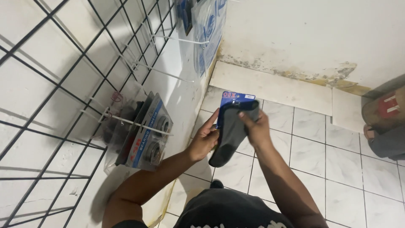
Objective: Cleaning a packaged car part box with a cloth to remove dust.
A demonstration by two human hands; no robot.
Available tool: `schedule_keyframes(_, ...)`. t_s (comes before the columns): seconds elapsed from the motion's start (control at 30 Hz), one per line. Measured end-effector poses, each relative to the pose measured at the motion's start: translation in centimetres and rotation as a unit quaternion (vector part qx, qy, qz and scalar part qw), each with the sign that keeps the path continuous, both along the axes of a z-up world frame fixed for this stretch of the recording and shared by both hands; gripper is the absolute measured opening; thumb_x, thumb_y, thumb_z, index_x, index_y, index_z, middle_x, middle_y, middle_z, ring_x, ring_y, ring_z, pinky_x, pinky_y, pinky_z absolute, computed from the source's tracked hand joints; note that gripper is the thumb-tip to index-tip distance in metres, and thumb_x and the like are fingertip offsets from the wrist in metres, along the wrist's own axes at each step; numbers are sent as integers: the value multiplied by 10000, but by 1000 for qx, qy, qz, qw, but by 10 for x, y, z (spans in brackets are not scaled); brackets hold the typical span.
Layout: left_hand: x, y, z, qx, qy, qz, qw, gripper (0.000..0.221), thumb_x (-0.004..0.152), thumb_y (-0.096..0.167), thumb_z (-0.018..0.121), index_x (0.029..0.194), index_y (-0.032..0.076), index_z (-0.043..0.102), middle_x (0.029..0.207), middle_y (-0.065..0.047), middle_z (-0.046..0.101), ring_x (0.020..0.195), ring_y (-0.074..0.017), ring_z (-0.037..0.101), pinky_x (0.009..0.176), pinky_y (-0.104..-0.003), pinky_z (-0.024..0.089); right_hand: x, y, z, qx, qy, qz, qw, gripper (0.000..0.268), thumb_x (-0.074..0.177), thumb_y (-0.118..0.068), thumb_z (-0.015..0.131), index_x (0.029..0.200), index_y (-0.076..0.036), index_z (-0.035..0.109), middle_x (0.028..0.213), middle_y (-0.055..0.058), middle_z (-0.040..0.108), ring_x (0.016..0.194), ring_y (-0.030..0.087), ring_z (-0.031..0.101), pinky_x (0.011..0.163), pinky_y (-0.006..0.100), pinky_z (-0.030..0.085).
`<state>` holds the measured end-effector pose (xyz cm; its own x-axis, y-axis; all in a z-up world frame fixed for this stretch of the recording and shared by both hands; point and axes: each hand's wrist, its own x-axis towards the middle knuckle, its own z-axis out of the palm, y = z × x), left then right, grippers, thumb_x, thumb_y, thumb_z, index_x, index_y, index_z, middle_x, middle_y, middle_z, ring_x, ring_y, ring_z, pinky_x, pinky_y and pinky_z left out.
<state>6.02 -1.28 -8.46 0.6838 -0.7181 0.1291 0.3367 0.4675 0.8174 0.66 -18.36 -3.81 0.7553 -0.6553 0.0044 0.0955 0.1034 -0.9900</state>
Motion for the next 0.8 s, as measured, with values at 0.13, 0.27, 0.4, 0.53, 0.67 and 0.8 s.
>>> schedule_keyframes(0.13,1,0,-12,1,-2,1,1000,725,1004,-88,457,1635,184,226,946,-37,643,750,-35,526,582,-133,452,-1,6,16,29,-58,-55,996,100,908,-109,765,943,-79,677,789,33,692,734,145,684,712,292,550)
schedule_keyframes(0.27,8,-2,-26,-30,21,7,999,723,1007,-77,495,1625,207,248,1246,-182,650,1044,-198,632,812,-345,581,-15,28,16,-49,30,6,998,413,778,-96,850,1144,-2,684,1017,200,733,988,306,688,878,482,530)
schedule_keyframes(0.4,-1,-4,-25,-10,25,-14,1000,730,1003,-107,403,1632,220,234,1381,-187,602,1172,-297,645,918,-427,595,-11,19,18,15,-24,-29,999,202,849,-103,804,1010,-70,687,872,54,719,829,176,679,799,347,538)
schedule_keyframes(0.53,1,-1,-28,-4,20,-11,1000,726,997,-95,419,1630,194,212,1382,-182,602,1149,-276,663,871,-367,617,-20,25,28,9,-16,-51,999,95,917,-144,749,963,-100,679,834,-4,673,788,120,617,767,294,503)
schedule_keyframes(0.67,-4,6,2,16,-22,3,1000,819,934,-158,385,1638,209,183,1363,-182,614,1043,-204,659,709,-231,565,-32,32,26,-65,61,31,996,486,771,-110,855,1203,-6,656,1106,236,722,1108,387,669,967,538,507)
schedule_keyframes(0.8,-11,4,-11,0,-3,-11,1000,783,969,-107,419,1645,193,161,1263,-110,665,910,-71,636,638,-145,539,-29,19,18,-42,12,-30,999,150,924,-139,726,1042,-53,689,909,65,693,892,188,623,840,381,509)
